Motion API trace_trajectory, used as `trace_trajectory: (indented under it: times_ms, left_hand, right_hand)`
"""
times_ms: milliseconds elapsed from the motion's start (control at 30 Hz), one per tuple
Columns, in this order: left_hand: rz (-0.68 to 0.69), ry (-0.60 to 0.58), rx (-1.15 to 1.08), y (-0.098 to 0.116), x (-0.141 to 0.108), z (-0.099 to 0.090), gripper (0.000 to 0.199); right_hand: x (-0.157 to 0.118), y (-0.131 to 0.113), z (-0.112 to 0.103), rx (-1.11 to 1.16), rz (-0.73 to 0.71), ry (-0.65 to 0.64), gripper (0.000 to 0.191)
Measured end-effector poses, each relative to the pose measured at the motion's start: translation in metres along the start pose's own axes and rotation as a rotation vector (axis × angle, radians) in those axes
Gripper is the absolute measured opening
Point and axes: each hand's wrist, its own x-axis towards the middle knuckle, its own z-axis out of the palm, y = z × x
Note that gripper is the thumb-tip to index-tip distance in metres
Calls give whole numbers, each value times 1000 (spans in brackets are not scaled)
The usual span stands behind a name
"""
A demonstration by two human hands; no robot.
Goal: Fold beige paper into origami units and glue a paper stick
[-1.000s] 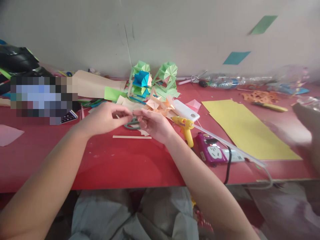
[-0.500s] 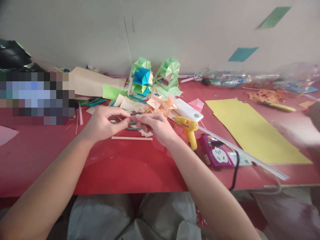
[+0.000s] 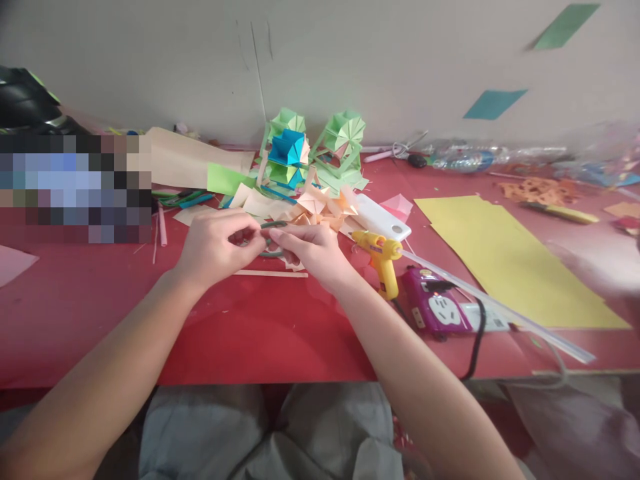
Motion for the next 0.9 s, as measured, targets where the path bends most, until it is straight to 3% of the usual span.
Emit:
trace_trajectory:
  times_ms: [167, 300, 433, 500, 600, 900]
  left_hand:
    - [-53, 144, -84, -3, 3, -9, 18]
    - [-139, 30, -443, -2, 4, -16, 30]
    - [-121, -124, -660, 8, 3, -17, 38]
    - [-98, -127, -697, 13, 1, -17, 32]
    - [-54, -109, -757, 17, -1, -16, 8]
    - [-55, -46, -889, 21, -2, -11, 11]
  right_hand:
    - [-1, 1, -5, 181, 20, 56, 32]
    - [-1, -2, -9, 387, 72, -44, 26]
    - [-3, -5, -7, 513, 92, -115, 21]
    - [-5, -5, -5, 547, 76, -142, 22]
    - [-8, -6, -1, 576, 27, -161, 21]
    - [-15, -5, 8, 603, -6, -165, 21]
